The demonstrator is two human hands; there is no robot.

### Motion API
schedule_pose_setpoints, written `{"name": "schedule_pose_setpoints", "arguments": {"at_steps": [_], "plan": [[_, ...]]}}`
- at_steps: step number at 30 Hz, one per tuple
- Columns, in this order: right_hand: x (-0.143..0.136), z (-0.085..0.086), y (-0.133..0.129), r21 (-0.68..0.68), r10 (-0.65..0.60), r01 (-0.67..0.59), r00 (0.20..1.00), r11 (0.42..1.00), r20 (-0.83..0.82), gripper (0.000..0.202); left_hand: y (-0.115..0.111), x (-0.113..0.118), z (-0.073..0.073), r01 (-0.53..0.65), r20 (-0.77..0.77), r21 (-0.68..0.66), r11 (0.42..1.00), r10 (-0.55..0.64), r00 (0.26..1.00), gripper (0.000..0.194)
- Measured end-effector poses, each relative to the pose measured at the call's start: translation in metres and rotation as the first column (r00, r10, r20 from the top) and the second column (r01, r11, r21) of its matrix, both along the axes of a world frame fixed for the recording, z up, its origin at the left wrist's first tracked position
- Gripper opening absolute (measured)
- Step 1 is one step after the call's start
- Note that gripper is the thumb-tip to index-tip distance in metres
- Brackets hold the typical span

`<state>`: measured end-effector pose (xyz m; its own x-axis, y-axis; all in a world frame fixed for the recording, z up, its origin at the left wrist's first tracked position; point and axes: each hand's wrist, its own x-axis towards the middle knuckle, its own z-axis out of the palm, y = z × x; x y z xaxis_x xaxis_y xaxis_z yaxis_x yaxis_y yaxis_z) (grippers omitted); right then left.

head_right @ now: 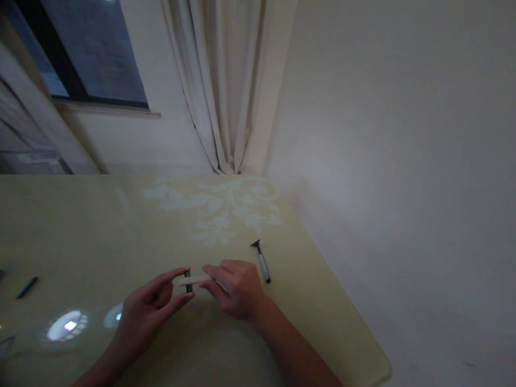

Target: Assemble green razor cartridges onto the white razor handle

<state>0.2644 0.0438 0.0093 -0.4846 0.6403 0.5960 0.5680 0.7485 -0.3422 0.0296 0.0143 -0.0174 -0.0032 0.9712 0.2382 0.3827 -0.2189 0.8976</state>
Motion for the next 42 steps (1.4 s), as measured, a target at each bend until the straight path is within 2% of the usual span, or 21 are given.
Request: {"name": "schedule_pose_setpoints", "arguments": {"at_steps": [6,11,17,22,28,33,38,42], "plan": [[0.0007,0.0011,0.0007,-0.014,-0.066,0.065,0.998,0.998,-0.004,0.047,0.0000,-0.0004,-0.0022,0.007,-0.013,0.038,0.999,-0.007,1.000,0.050],[-0.0014,-0.0001,-0.0008,0.007,-0.005,0.005,1.000,1.000,0.010,0.048,-0.0015,0.0006,0.0016,0.031,-0.031,0.041,0.999,-0.030,0.999,0.049],[0.0014,0.0033,0.0005,0.004,-0.069,0.069,0.998,0.998,-0.001,0.048,-0.0029,0.0005,0.0028,0.002,-0.036,0.037,0.999,0.000,0.999,0.050],[-0.0044,0.0006,-0.0036,0.029,0.019,-0.020,0.999,0.999,0.047,0.048,-0.0012,0.0014,0.0018,0.003,-0.034,0.029,1.000,-0.002,0.999,0.049],[0.0007,0.0012,-0.0005,0.041,-0.060,0.060,0.998,0.997,0.006,0.047,-0.0028,0.0002,0.0013,0.007,-0.026,0.031,0.999,-0.007,1.000,0.050],[-0.0010,0.0018,-0.0024,0.037,0.020,-0.021,0.999,0.999,0.026,0.046,-0.0022,0.0009,0.0015,0.000,-0.010,0.021,1.000,0.000,1.000,0.050],[0.0013,0.0014,-0.0013,0.023,-0.038,0.038,0.999,0.999,-0.027,0.046,-0.0026,-0.0008,-0.0010,0.013,-0.013,0.014,1.000,-0.013,1.000,0.052],[-0.0005,-0.0026,-0.0014,0.039,0.021,-0.022,1.000,0.999,0.012,0.045,-0.0014,0.0004,-0.0014,-0.005,-0.008,0.011,1.000,0.005,1.000,0.052]]}}
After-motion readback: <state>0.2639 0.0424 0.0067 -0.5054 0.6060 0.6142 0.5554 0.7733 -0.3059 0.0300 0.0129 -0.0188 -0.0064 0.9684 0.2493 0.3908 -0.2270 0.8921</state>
